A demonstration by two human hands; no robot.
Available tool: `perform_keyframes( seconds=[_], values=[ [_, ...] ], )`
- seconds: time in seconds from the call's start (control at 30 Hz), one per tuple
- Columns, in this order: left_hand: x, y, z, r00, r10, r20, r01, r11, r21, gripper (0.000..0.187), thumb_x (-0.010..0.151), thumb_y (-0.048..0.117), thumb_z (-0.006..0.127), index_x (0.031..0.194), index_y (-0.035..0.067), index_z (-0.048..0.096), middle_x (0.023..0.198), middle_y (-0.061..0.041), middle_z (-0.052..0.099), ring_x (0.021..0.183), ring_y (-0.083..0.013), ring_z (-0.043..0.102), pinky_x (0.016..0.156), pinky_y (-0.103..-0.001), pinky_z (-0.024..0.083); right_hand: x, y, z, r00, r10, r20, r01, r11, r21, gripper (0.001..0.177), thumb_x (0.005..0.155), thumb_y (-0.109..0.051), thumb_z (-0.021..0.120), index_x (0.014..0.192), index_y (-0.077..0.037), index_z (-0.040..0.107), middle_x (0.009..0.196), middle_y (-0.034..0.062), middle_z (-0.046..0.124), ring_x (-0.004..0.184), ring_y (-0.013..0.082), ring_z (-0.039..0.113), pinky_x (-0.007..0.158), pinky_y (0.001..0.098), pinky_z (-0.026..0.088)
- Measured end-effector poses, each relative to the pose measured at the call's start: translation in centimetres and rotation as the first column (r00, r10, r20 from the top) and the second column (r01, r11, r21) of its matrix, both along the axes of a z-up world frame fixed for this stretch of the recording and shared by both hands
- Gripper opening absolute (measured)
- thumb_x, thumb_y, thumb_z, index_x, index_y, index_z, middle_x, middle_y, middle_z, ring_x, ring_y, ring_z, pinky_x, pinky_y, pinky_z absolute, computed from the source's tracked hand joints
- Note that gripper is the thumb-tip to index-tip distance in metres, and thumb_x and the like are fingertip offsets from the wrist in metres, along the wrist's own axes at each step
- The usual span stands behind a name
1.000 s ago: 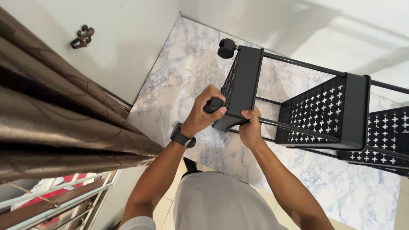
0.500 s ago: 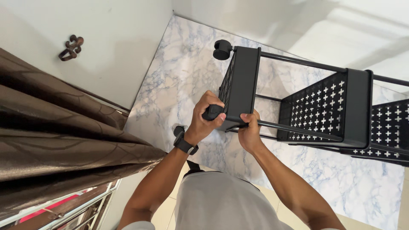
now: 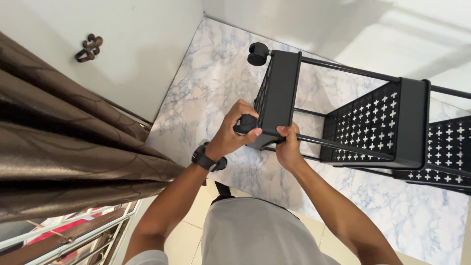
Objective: The person assembles a black plastic three-tier storage rack by inserting caster wheels into the frame's bottom sockets. They repeatedly lift and reposition the rack to access each corner, then press each wheel into place until all four are attached.
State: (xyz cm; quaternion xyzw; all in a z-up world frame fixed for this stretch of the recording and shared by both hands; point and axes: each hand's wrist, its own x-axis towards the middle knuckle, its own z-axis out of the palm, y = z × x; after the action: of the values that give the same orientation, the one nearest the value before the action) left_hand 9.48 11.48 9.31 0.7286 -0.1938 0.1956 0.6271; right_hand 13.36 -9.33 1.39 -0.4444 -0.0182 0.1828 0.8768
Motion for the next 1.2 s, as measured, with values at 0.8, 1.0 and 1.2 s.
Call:
perform_keyframes(
  seconds=[0.8, 1.0, 1.2],
  values=[
    [-3.7, 0.0, -0.1, 0.916, 0.0, -0.401, -0.055, 0.99, -0.126, 0.049, 0.109, 0.044, 0.051, 0.139, 0.006, 0.057, 0.138, -0.009, 0.062, 0.12, -0.0168, 0.059, 0.102, -0.031, 0.049, 0.2, -0.2, 1.9, 0.987, 0.139, 0.085, -0.131, 0.987, -0.091, 0.035, 0.087, -0.014, 0.055, 0.119, 0.0, 0.06, 0.112, 0.0054, 0.065, 0.108, 0.017, 0.059, 0.1, 0.0333, 0.042],
    [-4.3, 0.0, -1.9, 0.927, 0.05, -0.371, -0.13, 0.972, -0.194, 0.059, 0.112, 0.052, 0.039, 0.147, 0.005, 0.049, 0.143, -0.012, 0.061, 0.133, -0.021, 0.057, 0.112, -0.035, 0.044, 0.0, 0.0, 1.7, 0.979, 0.141, 0.146, -0.125, 0.985, -0.117, 0.037, 0.093, -0.023, 0.059, 0.122, 0.001, 0.061, 0.116, 0.0058, 0.066, 0.112, 0.0168, 0.058, 0.103, 0.0338, 0.041],
    [-5.1, 1.1, -6.4, 0.864, 0.068, -0.499, -0.176, 0.969, -0.174, 0.064, 0.107, 0.054, 0.036, 0.146, 0.005, 0.046, 0.143, -0.012, 0.055, 0.129, -0.0233, 0.056, 0.102, -0.038, 0.051, -1.2, -1.3, 0.8, 0.932, 0.162, 0.324, -0.07, 0.958, -0.279, 0.074, 0.093, -0.067, 0.055, 0.135, -0.006, 0.057, 0.126, 0.0001, 0.064, 0.118, 0.0097, 0.054, 0.106, 0.0287, 0.039]
  ],
)
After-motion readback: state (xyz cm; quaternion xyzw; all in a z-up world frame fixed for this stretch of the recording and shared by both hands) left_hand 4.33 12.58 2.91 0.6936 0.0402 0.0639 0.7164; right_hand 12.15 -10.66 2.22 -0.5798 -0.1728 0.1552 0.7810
